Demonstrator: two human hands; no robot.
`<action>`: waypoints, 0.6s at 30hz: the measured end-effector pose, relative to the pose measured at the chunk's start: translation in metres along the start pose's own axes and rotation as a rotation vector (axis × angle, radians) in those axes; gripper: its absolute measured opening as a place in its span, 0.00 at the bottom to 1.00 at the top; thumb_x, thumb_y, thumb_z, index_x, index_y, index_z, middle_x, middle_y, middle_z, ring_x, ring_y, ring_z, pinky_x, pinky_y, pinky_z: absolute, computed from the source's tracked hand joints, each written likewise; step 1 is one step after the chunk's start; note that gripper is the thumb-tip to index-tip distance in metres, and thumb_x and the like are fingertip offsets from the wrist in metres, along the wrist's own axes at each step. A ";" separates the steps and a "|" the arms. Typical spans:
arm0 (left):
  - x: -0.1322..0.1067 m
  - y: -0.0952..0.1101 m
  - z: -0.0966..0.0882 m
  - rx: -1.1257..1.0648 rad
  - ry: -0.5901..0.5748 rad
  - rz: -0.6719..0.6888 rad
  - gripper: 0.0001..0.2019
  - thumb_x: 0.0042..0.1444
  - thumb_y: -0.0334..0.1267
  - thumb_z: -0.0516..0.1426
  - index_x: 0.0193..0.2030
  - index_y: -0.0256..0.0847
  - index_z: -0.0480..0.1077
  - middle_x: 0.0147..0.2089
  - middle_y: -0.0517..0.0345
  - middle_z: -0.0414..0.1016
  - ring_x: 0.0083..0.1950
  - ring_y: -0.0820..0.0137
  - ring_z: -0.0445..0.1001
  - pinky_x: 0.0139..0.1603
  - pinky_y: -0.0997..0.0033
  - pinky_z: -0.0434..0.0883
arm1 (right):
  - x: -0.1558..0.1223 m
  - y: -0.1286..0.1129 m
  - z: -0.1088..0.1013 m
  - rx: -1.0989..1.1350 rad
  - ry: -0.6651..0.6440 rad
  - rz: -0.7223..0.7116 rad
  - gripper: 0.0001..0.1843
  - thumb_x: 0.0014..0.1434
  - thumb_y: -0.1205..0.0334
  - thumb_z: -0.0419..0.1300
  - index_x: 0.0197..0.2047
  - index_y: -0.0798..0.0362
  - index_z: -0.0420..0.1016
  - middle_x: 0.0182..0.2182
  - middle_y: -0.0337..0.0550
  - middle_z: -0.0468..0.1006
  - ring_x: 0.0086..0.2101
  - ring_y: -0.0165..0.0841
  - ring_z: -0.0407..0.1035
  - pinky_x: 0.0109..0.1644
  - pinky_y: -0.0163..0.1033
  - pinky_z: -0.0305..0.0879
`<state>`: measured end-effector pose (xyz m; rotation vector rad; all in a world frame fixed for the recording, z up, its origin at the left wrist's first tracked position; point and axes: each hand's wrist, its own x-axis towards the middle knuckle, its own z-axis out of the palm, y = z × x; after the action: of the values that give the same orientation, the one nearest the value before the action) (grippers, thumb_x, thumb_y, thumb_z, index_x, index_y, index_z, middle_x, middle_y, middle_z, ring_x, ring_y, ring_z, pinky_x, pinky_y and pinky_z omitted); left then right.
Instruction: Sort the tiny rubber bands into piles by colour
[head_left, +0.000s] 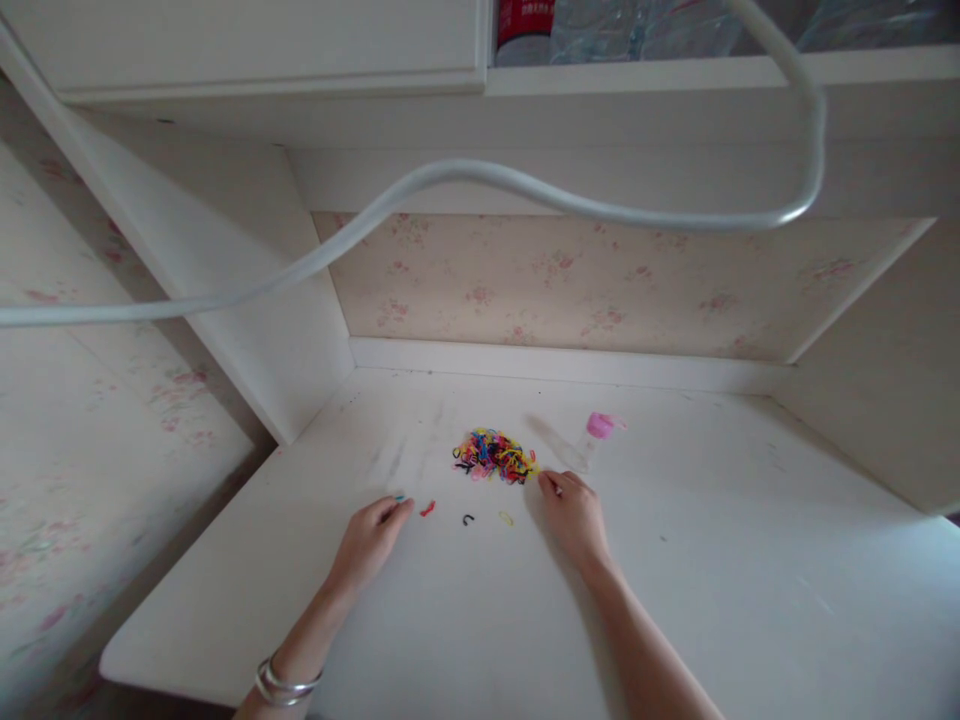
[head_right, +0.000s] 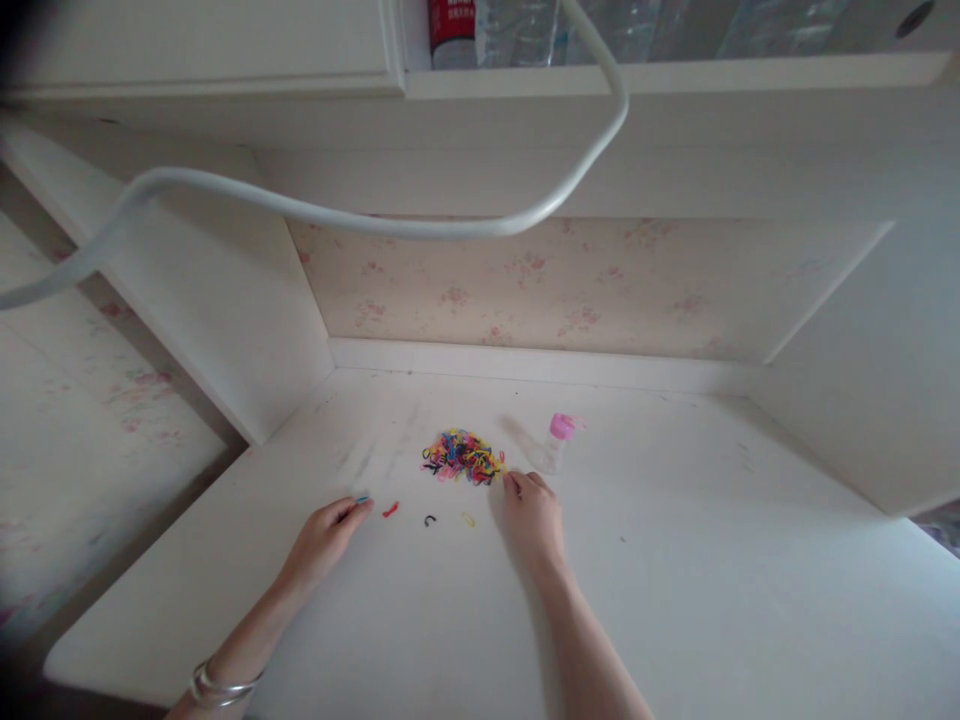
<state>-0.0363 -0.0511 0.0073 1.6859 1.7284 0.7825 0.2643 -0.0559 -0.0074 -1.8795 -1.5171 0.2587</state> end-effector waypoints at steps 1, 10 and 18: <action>0.000 0.000 0.000 0.003 0.003 0.003 0.21 0.53 0.52 0.50 0.18 0.41 0.52 0.18 0.68 0.48 0.23 0.75 0.55 0.24 0.75 0.50 | -0.001 0.000 -0.002 0.007 -0.004 0.005 0.21 0.60 0.54 0.46 0.35 0.50 0.79 0.29 0.42 0.77 0.29 0.30 0.70 0.35 0.32 0.60; 0.000 0.003 -0.001 -0.008 -0.011 0.011 0.21 0.54 0.52 0.50 0.19 0.41 0.51 0.19 0.68 0.47 0.23 0.75 0.54 0.25 0.75 0.50 | -0.015 -0.004 -0.010 0.104 0.025 0.026 0.23 0.60 0.50 0.46 0.35 0.52 0.79 0.28 0.42 0.77 0.25 0.28 0.69 0.34 0.32 0.62; -0.002 0.004 -0.003 -0.003 -0.045 0.023 0.21 0.54 0.54 0.48 0.20 0.42 0.52 0.19 0.68 0.47 0.24 0.74 0.54 0.25 0.74 0.50 | -0.051 -0.023 -0.003 -0.002 -0.113 -0.173 0.22 0.64 0.50 0.45 0.38 0.46 0.79 0.32 0.40 0.76 0.30 0.26 0.69 0.35 0.27 0.61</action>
<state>-0.0362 -0.0526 0.0127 1.7115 1.6793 0.7521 0.2327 -0.1019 -0.0040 -1.7473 -1.7453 0.2872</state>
